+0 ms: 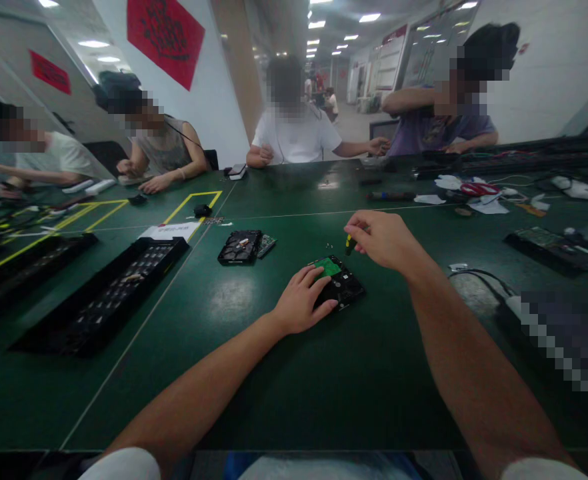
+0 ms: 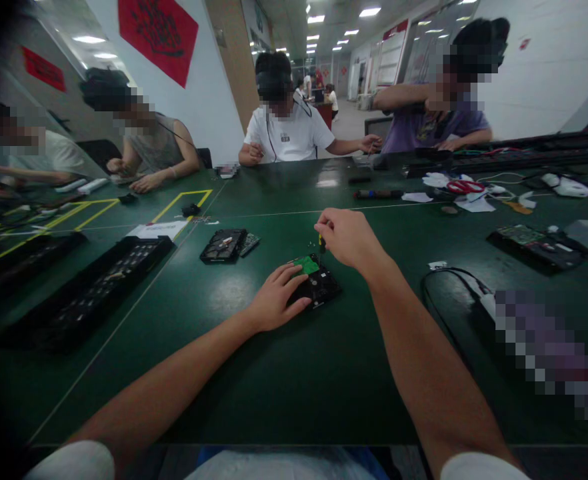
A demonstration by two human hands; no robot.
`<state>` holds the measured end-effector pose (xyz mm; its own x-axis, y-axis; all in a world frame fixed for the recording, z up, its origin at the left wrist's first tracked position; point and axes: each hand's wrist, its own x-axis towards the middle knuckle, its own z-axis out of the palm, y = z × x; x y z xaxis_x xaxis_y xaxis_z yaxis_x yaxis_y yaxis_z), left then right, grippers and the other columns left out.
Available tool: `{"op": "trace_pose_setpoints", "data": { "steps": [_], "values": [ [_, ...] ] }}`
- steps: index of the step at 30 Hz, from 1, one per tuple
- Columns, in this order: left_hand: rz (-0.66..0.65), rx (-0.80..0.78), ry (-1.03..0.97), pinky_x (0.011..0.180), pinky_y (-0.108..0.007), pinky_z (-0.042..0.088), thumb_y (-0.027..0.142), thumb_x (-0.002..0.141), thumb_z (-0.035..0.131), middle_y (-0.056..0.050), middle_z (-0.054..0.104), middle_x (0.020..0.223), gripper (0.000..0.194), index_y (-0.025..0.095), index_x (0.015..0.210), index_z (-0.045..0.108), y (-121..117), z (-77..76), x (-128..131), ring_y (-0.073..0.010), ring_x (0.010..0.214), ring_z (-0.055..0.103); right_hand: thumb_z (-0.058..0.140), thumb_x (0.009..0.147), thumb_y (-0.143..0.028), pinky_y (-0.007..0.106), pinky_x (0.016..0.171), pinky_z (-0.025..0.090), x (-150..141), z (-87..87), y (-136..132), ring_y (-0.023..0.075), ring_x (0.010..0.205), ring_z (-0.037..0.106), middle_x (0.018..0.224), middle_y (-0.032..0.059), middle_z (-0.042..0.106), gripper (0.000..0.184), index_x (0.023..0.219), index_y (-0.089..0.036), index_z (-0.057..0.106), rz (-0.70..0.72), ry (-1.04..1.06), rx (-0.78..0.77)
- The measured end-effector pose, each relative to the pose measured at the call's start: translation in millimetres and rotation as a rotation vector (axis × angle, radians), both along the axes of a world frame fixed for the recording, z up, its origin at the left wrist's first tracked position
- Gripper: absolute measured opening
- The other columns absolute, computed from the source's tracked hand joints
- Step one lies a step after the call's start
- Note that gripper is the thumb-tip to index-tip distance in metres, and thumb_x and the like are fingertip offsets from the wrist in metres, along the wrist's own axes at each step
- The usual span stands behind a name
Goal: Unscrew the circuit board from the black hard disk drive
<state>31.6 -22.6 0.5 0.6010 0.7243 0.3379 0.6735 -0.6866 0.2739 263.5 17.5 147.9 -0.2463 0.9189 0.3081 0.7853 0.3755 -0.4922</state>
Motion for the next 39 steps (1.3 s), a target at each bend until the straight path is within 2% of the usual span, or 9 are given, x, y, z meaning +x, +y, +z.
{"op": "trace_pose_setpoints", "data": {
  "steps": [5,11,14,17,20,25,28,33,39],
  "values": [
    [0.007,0.000,0.013,0.126,-0.058,0.036,0.062,0.103,0.049,-0.016,0.050,0.158,0.065,0.019,0.151,0.054,-0.1,-0.1,0.5,-0.0365,0.154,0.036,0.065,0.098,-0.028,0.033,0.074,0.054,-0.5,-0.7,1.0,0.0195,0.069,0.073,0.097,0.0086,0.080,0.012,0.102,-0.018,0.070,-0.054,0.037,-0.001],
    [0.001,0.018,0.004,0.127,-0.059,0.034,0.061,0.103,0.050,-0.017,0.051,0.157,0.064,0.018,0.150,0.055,-0.1,-0.3,0.6,-0.0366,0.153,0.037,0.066,0.097,-0.028,0.033,0.076,0.054,-0.2,0.5,1.3,0.0220,0.075,0.074,0.090,0.0077,0.079,0.011,0.098,-0.019,0.072,-0.013,0.043,-0.023],
    [-0.003,0.019,-0.009,0.127,-0.059,0.034,0.061,0.102,0.050,-0.017,0.051,0.156,0.064,0.019,0.150,0.054,0.5,-1.5,0.6,-0.0368,0.153,0.038,0.064,0.097,-0.027,0.032,0.073,0.054,0.2,0.6,-0.6,0.0189,0.069,0.073,0.091,0.0057,0.079,0.011,0.100,-0.020,0.072,0.029,0.075,-0.043],
    [-0.007,0.014,-0.020,0.127,-0.059,0.034,0.061,0.102,0.050,-0.017,0.051,0.156,0.064,0.018,0.150,0.054,1.0,-1.9,0.8,-0.0371,0.153,0.038,0.062,0.097,-0.024,0.031,0.071,0.054,0.6,0.4,-0.9,0.0177,0.065,0.072,0.088,0.0052,0.078,0.014,0.106,-0.019,0.071,0.022,0.102,-0.080],
    [-0.007,0.008,-0.024,0.127,-0.060,0.034,0.060,0.102,0.050,-0.017,0.051,0.156,0.063,0.019,0.150,0.055,1.0,-1.4,0.9,-0.0374,0.153,0.038,0.064,0.095,-0.023,0.032,0.074,0.053,0.0,0.0,0.9,0.0206,0.072,0.073,0.087,0.0065,0.078,0.020,0.113,-0.017,0.071,-0.024,0.067,-0.066],
    [-0.005,0.009,-0.014,0.126,-0.061,0.034,0.060,0.102,0.052,-0.016,0.050,0.157,0.063,0.020,0.150,0.054,1.1,-1.9,1.0,-0.0376,0.153,0.037,0.062,0.099,-0.035,0.034,0.077,0.048,-4.6,0.1,1.5,0.0218,0.079,0.068,0.094,0.0073,0.077,0.019,0.100,-0.020,0.074,0.007,-0.041,0.048],
    [-0.003,0.016,-0.008,0.126,-0.061,0.034,0.061,0.102,0.051,-0.016,0.050,0.157,0.063,0.021,0.150,0.054,1.3,-3.0,1.3,-0.0374,0.153,0.038,0.060,0.100,-0.033,0.032,0.076,0.045,-7.2,-1.8,0.3,0.0204,0.078,0.066,0.092,0.0058,0.076,0.019,0.094,-0.020,0.073,0.050,-0.046,0.082],
    [-0.005,0.033,-0.007,0.127,-0.059,0.034,0.061,0.102,0.050,-0.017,0.051,0.155,0.064,0.019,0.150,0.055,0.9,-3.4,1.8,-0.0372,0.152,0.038,0.058,0.100,-0.025,0.031,0.076,0.046,-9.2,-5.9,1.0,0.0201,0.077,0.068,0.091,0.0057,0.077,0.016,0.105,-0.019,0.072,-0.003,-0.022,0.056],
    [-0.002,0.030,-0.022,0.126,-0.059,0.035,0.060,0.102,0.051,-0.017,0.051,0.154,0.063,0.019,0.149,0.055,0.4,-3.0,1.4,-0.0373,0.151,0.039,0.057,0.101,-0.026,0.033,0.083,0.047,-9.8,-1.6,0.9,0.0241,0.094,0.068,0.099,0.0081,0.076,0.017,0.096,-0.020,0.073,0.047,-0.144,0.110]
  ]
}}
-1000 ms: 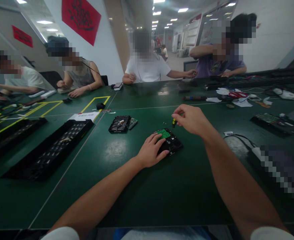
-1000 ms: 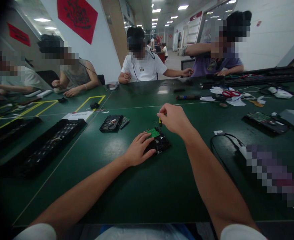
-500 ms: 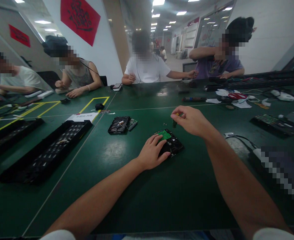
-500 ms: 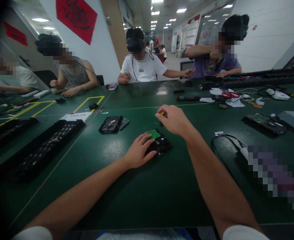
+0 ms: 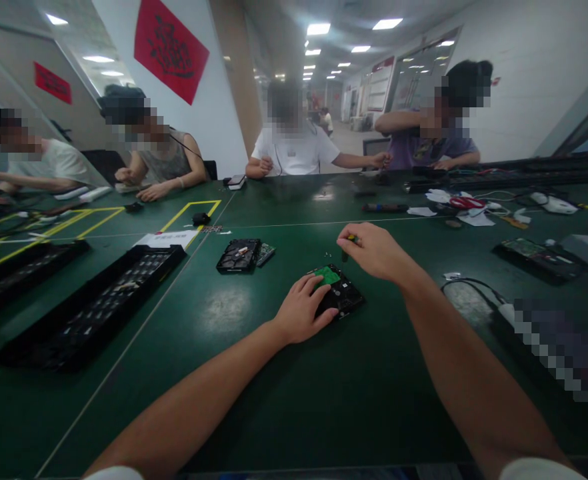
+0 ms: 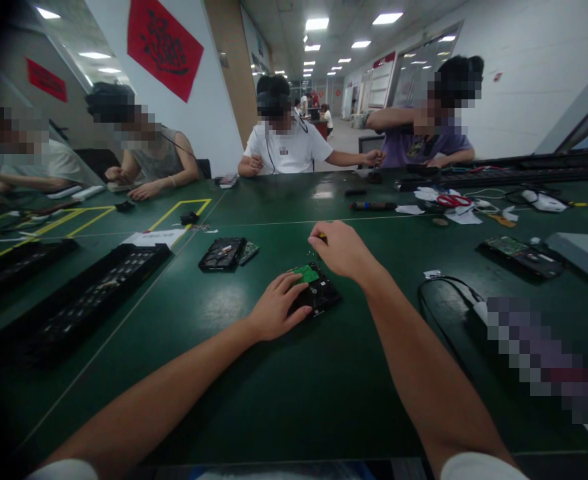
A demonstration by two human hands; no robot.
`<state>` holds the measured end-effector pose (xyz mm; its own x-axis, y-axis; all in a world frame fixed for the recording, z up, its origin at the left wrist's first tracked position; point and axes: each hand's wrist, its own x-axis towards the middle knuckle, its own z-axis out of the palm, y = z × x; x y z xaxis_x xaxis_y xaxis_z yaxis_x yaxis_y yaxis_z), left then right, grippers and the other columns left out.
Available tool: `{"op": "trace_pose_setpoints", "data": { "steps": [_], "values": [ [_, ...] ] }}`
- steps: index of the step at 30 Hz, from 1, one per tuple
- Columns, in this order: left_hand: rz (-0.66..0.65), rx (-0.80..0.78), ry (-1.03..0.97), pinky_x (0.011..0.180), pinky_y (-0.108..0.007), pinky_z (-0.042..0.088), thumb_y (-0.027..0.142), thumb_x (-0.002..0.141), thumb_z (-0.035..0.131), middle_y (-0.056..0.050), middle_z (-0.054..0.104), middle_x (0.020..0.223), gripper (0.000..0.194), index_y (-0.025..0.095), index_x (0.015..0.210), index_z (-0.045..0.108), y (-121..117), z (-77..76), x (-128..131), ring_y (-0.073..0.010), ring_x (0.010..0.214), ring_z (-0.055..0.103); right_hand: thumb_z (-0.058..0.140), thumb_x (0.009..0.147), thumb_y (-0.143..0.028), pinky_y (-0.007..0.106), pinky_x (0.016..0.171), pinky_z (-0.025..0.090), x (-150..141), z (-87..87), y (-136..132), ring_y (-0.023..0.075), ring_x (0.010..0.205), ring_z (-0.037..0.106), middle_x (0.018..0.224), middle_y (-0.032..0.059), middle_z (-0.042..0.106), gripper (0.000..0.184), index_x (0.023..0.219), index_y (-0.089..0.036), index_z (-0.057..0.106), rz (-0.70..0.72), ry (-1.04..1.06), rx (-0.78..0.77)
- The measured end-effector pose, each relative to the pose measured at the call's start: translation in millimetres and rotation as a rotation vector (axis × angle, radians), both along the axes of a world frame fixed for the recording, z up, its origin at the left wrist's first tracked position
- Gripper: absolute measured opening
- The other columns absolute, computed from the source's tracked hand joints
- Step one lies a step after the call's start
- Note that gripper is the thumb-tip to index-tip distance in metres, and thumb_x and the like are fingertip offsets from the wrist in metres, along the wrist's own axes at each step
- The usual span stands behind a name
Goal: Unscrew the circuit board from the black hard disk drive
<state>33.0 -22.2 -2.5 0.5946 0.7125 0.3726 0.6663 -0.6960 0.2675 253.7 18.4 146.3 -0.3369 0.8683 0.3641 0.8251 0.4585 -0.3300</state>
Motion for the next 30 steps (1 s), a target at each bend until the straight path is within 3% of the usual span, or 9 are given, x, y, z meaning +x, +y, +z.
{"op": "trace_pose_setpoints", "data": {
  "steps": [4,7,15,21,25,30],
  "values": [
    [0.002,-0.003,-0.006,0.126,-0.060,0.035,0.062,0.102,0.051,-0.017,0.049,0.156,0.064,0.020,0.150,0.053,0.3,-0.2,0.0,-0.0372,0.151,0.039,0.057,0.101,-0.024,0.033,0.086,0.047,1.3,0.4,-2.9,0.0239,0.096,0.069,0.101,0.0074,0.078,0.018,0.103,-0.020,0.074,0.021,-0.004,-0.004],
    [-0.001,0.002,-0.016,0.126,-0.060,0.035,0.061,0.101,0.052,-0.019,0.045,0.159,0.067,0.019,0.153,0.049,-0.1,0.7,0.1,-0.0375,0.152,0.038,0.057,0.099,-0.022,0.031,0.082,0.048,2.3,-0.6,-4.6,0.0213,0.087,0.070,0.100,0.0059,0.078,0.020,0.111,-0.020,0.073,-0.022,0.060,-0.034],
    [0.005,-0.016,-0.021,0.126,-0.063,0.034,0.061,0.101,0.053,-0.017,0.044,0.160,0.064,0.021,0.152,0.051,-0.8,1.9,-0.2,-0.0386,0.155,0.034,0.060,0.099,-0.031,0.032,0.076,0.047,1.8,2.1,-1.4,0.0208,0.078,0.067,0.097,0.0064,0.078,0.021,0.095,-0.021,0.078,0.038,0.028,-0.015],
    [0.005,-0.016,0.000,0.127,-0.061,0.033,0.061,0.102,0.050,-0.016,0.045,0.159,0.065,0.021,0.153,0.051,0.1,1.5,0.2,-0.0377,0.155,0.033,0.058,0.098,-0.025,0.032,0.076,0.050,2.5,0.5,-3.1,0.0186,0.071,0.069,0.103,0.0061,0.079,0.026,0.118,-0.020,0.074,0.003,0.121,-0.078],
    [0.003,-0.019,0.005,0.128,-0.061,0.032,0.062,0.102,0.049,-0.017,0.046,0.159,0.066,0.020,0.153,0.051,0.5,1.5,0.5,-0.0378,0.155,0.033,0.059,0.098,-0.025,0.032,0.076,0.048,2.7,2.4,-3.4,0.0206,0.075,0.069,0.087,0.0052,0.077,0.018,0.107,-0.019,0.073,-0.021,0.095,-0.092],
    [0.013,-0.023,0.006,0.127,-0.061,0.033,0.062,0.102,0.050,-0.017,0.045,0.159,0.066,0.020,0.152,0.051,0.1,0.7,0.5,-0.0379,0.155,0.032,0.059,0.099,-0.029,0.031,0.075,0.047,4.6,4.7,-4.6,0.0195,0.076,0.067,0.097,0.0054,0.078,0.017,0.099,-0.021,0.075,0.040,0.053,-0.038]
  ]
}}
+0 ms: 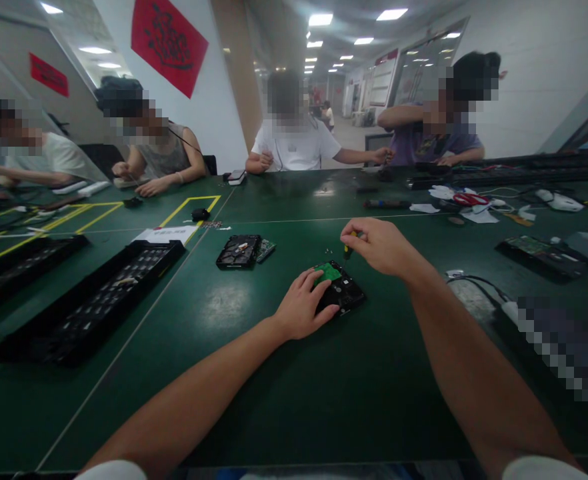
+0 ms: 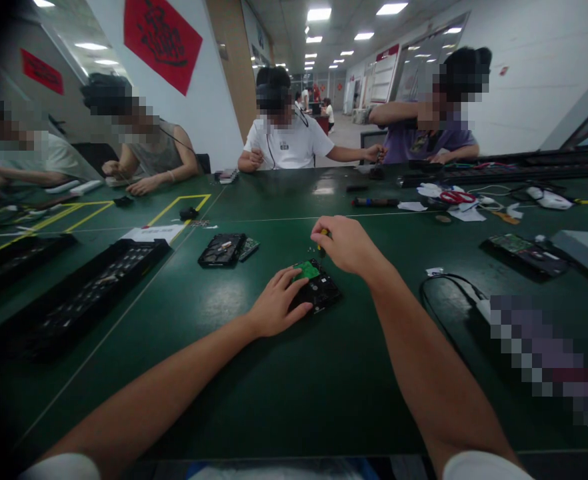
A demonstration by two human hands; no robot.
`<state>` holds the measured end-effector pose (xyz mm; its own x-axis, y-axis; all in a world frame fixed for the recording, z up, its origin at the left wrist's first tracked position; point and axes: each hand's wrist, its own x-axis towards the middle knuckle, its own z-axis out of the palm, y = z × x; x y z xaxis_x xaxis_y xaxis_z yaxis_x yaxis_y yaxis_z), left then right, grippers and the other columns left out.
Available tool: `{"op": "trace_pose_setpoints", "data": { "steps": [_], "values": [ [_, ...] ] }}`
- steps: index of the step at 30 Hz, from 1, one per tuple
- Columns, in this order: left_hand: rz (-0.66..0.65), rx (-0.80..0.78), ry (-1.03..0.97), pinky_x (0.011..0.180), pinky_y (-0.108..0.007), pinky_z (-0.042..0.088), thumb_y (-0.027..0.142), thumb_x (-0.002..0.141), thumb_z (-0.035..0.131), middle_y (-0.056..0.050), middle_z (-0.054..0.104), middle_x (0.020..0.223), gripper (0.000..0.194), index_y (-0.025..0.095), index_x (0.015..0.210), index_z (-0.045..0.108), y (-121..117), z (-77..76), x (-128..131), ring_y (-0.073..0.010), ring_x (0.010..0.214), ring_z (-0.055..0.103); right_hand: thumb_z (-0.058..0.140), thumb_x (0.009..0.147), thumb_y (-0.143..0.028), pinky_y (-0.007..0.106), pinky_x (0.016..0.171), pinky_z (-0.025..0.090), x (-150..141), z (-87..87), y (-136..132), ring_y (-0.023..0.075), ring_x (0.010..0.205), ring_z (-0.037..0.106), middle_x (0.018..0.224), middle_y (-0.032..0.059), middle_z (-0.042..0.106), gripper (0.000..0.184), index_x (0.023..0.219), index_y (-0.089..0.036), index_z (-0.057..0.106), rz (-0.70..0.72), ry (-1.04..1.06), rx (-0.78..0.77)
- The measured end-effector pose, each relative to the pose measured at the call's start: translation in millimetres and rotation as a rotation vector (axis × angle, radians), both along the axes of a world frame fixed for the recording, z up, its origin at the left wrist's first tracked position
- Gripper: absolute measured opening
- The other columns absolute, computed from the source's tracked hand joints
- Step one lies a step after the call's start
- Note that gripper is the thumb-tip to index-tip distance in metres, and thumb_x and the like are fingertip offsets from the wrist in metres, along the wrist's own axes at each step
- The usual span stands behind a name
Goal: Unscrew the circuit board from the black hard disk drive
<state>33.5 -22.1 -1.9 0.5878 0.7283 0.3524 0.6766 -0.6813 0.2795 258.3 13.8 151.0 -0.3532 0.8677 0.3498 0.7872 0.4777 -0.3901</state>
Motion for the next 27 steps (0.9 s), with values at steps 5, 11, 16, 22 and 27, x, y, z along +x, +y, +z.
{"op": "trace_pose_setpoints", "data": {
  "steps": [5,11,16,22,27],
  "values": [
    [0.013,0.001,0.000,0.126,-0.060,0.034,0.063,0.101,0.051,-0.017,0.045,0.159,0.066,0.021,0.152,0.052,-0.2,1.1,-0.8,-0.0381,0.154,0.033,0.060,0.095,-0.022,0.032,0.076,0.048,-1.2,1.4,-2.0,0.0203,0.074,0.069,0.092,0.0051,0.078,0.024,0.115,-0.019,0.073,-0.055,0.024,-0.054],
    [0.028,-0.016,-0.026,0.125,-0.064,0.034,0.061,0.099,0.055,-0.016,0.041,0.162,0.064,0.023,0.151,0.051,-2.3,3.0,-0.7,-0.0391,0.154,0.033,0.060,0.097,-0.025,0.032,0.078,0.047,-3.3,3.9,-3.2,0.0211,0.081,0.068,0.100,0.0058,0.079,0.016,0.098,-0.021,0.076,-0.008,-0.039,-0.001],
    [0.129,-0.037,-0.149,0.124,-0.061,0.038,0.067,0.093,0.062,-0.019,0.044,0.158,0.083,0.020,0.158,0.037,0.8,-3.5,0.0,-0.0381,0.150,0.039,0.061,0.097,-0.023,0.031,0.076,0.047,-1.9,2.7,-5.0,0.0202,0.079,0.069,0.096,0.0046,0.078,0.016,0.106,-0.021,0.073,-0.012,0.032,-0.030],
    [0.351,-0.063,-0.294,0.120,-0.059,0.041,0.054,0.100,0.057,-0.021,0.055,0.146,0.066,0.012,0.149,0.043,15.1,-18.8,-2.0,-0.0363,0.142,0.048,0.063,0.094,-0.024,0.033,0.076,0.046,-0.7,0.2,0.1,0.0222,0.079,0.067,0.096,0.0082,0.077,0.013,0.102,-0.018,0.072,-0.065,-0.046,0.011],
    [0.308,-0.066,-0.274,0.115,-0.057,0.046,0.045,0.098,0.059,-0.017,0.062,0.136,0.053,0.017,0.142,0.051,17.1,-19.6,-2.8,-0.0341,0.134,0.055,0.059,0.098,-0.025,0.033,0.080,0.047,0.4,1.8,0.1,0.0222,0.086,0.068,0.099,0.0065,0.077,0.015,0.098,-0.021,0.073,0.014,-0.048,0.007]
  ]
}}
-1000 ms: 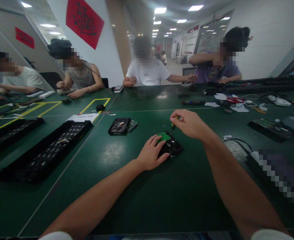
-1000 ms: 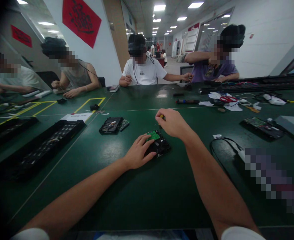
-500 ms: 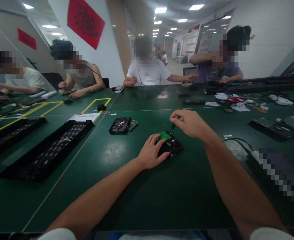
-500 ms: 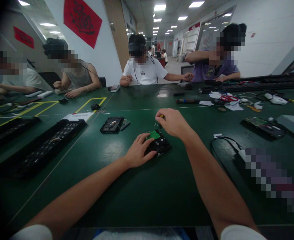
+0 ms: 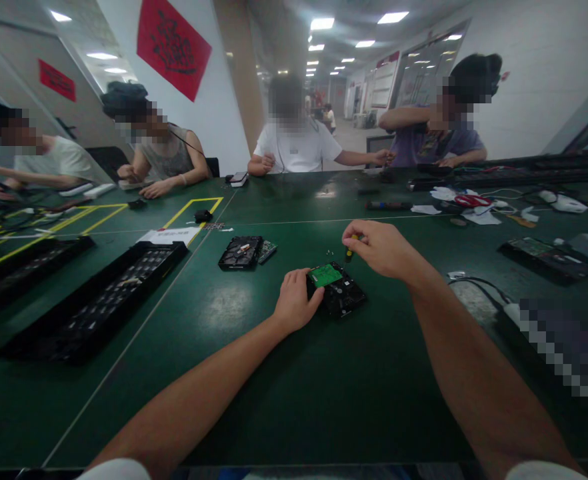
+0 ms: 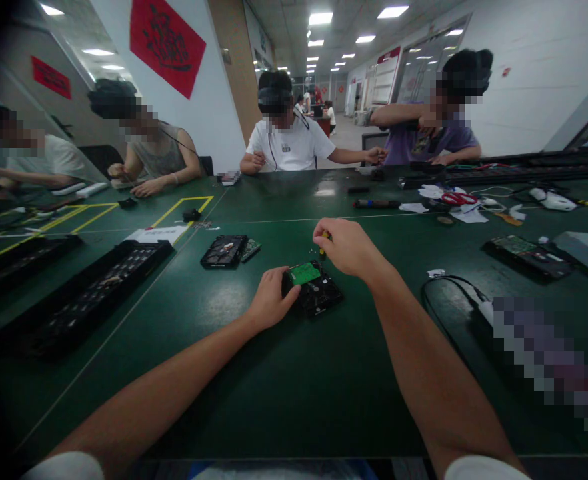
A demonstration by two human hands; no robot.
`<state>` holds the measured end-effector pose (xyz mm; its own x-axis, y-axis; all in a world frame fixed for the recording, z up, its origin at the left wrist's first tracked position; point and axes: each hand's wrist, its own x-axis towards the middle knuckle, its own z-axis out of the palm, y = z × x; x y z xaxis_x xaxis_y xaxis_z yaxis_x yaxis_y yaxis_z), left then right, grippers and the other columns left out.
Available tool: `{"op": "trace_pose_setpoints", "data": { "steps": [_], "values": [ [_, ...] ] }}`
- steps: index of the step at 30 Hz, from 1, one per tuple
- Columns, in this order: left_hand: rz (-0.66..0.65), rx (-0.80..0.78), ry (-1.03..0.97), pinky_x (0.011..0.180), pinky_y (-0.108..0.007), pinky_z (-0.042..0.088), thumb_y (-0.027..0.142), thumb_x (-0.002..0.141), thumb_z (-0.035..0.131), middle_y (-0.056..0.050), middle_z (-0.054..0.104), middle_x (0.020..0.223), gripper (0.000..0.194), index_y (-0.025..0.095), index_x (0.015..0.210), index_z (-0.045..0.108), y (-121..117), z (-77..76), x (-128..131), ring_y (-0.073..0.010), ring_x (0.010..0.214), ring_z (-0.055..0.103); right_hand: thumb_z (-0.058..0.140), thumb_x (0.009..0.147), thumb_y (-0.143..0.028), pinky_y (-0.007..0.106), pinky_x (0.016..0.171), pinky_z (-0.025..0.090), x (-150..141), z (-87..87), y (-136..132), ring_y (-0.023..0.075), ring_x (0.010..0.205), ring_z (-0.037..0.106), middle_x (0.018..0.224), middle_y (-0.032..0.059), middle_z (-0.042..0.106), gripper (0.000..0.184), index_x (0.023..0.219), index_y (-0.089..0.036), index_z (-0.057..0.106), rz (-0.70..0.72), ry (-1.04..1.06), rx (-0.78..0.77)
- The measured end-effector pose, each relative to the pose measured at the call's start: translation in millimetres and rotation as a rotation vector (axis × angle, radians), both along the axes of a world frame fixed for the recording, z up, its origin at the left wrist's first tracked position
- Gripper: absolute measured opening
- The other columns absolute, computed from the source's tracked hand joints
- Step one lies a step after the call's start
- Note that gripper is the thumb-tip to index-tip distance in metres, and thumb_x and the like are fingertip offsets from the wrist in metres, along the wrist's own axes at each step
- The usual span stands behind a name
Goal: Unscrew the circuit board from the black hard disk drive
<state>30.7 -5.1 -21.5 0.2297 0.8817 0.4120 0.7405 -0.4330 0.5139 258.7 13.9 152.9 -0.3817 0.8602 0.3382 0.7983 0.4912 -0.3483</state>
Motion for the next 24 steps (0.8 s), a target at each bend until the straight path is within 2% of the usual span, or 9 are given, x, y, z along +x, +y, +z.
{"op": "trace_pose_setpoints", "data": {
  "steps": [4,7,11,17,21,24],
  "values": [
    [-0.009,-0.008,-0.003,0.115,-0.056,0.047,0.043,0.098,0.061,-0.016,0.063,0.134,0.049,0.017,0.139,0.053,-1.6,3.3,-0.2,-0.0337,0.132,0.055,0.059,0.094,-0.016,0.034,0.084,0.048,0.2,0.3,-1.1,0.0238,0.092,0.070,0.107,0.0078,0.078,0.023,0.111,-0.020,0.073,-0.030,0.034,-0.001],
    [-0.018,-0.005,-0.008,0.115,-0.057,0.047,0.042,0.098,0.061,-0.016,0.063,0.134,0.048,0.018,0.139,0.053,-2.3,4.8,-0.3,-0.0339,0.132,0.055,0.060,0.092,-0.017,0.034,0.081,0.048,-1.6,0.6,-2.0,0.0238,0.088,0.069,0.101,0.0082,0.078,0.023,0.109,-0.018,0.074,-0.070,0.029,-0.019],
    [-0.018,-0.007,-0.008,0.114,-0.056,0.047,0.041,0.097,0.061,-0.015,0.063,0.133,0.047,0.019,0.138,0.054,-2.3,5.4,-0.4,-0.0334,0.131,0.056,0.057,0.098,-0.025,0.034,0.079,0.048,-2.6,2.0,-2.4,0.0227,0.083,0.068,0.096,0.0062,0.077,0.021,0.103,-0.022,0.077,-0.013,0.022,-0.038],
    [-0.026,-0.012,0.014,0.113,-0.056,0.047,0.042,0.098,0.060,-0.016,0.062,0.134,0.047,0.020,0.139,0.054,-2.3,5.6,-0.6,-0.0334,0.131,0.055,0.052,0.094,-0.012,0.037,0.089,0.049,2.6,-1.2,1.8,0.0262,0.100,0.070,0.111,0.0101,0.077,0.027,0.106,-0.019,0.076,0.041,-0.024,0.005],
    [-0.025,-0.028,0.026,0.113,-0.055,0.047,0.044,0.098,0.060,-0.016,0.061,0.134,0.049,0.019,0.140,0.054,-2.8,5.3,-0.4,-0.0335,0.131,0.054,0.051,0.095,-0.011,0.034,0.082,0.051,1.3,-1.9,0.2,0.0235,0.089,0.071,0.109,0.0110,0.077,0.028,0.116,-0.016,0.070,-0.038,-0.004,-0.052],
    [-0.019,-0.021,0.023,0.114,-0.054,0.047,0.042,0.098,0.061,-0.015,0.060,0.133,0.047,0.019,0.140,0.055,-3.1,5.1,0.3,-0.0330,0.130,0.055,0.052,0.095,-0.011,0.033,0.078,0.050,-0.8,0.3,-2.7,0.0210,0.079,0.070,0.104,0.0098,0.077,0.026,0.116,-0.016,0.067,-0.084,0.018,-0.082]
  ]
}}
